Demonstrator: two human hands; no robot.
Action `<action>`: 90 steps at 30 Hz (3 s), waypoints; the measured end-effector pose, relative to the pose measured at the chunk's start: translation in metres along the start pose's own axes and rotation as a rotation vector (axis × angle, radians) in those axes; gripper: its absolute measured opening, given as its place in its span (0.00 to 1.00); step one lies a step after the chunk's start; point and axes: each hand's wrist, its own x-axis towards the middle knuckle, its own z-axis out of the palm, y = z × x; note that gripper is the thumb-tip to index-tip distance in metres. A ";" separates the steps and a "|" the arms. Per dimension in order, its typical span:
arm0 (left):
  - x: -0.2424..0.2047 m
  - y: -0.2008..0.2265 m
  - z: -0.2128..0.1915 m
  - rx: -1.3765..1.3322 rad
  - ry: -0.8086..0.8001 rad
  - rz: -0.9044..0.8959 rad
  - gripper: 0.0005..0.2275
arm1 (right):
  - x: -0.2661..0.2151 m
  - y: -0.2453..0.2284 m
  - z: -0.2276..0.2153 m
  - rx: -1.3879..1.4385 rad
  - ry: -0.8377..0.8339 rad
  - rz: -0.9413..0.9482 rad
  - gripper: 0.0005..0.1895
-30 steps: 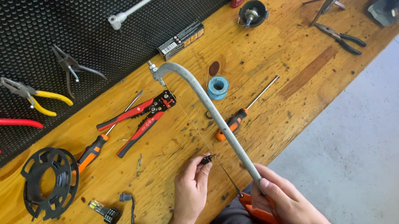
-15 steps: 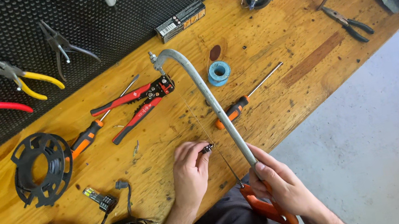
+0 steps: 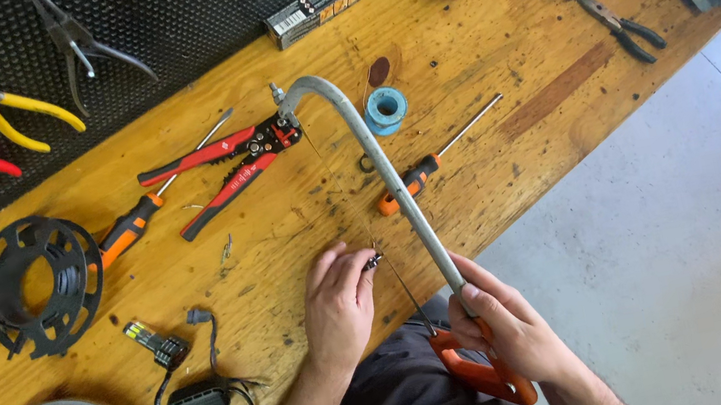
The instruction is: The person uses a hacksaw to cut a small black metal ring held in the left hand. The sawing continues steadily until the ring is severed, after which the person sets the saw down and briefly handles the cut pieces on the workbench.
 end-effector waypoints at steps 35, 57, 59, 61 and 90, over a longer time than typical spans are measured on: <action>-0.021 0.001 0.022 0.210 0.162 -0.024 0.08 | 0.007 0.026 -0.029 0.031 -0.029 -0.060 0.26; -0.019 -0.007 0.015 0.121 0.047 -0.001 0.09 | -0.021 0.003 -0.006 0.187 0.115 0.123 0.24; -0.019 -0.007 0.017 0.126 0.053 0.000 0.10 | -0.022 0.001 -0.004 0.212 0.146 0.145 0.23; -0.021 -0.008 0.020 0.162 0.095 0.001 0.09 | -0.023 0.004 -0.005 0.156 0.124 0.126 0.24; -0.016 0.000 0.016 0.166 0.221 -0.019 0.07 | -0.125 0.018 -0.070 0.080 0.112 0.283 0.28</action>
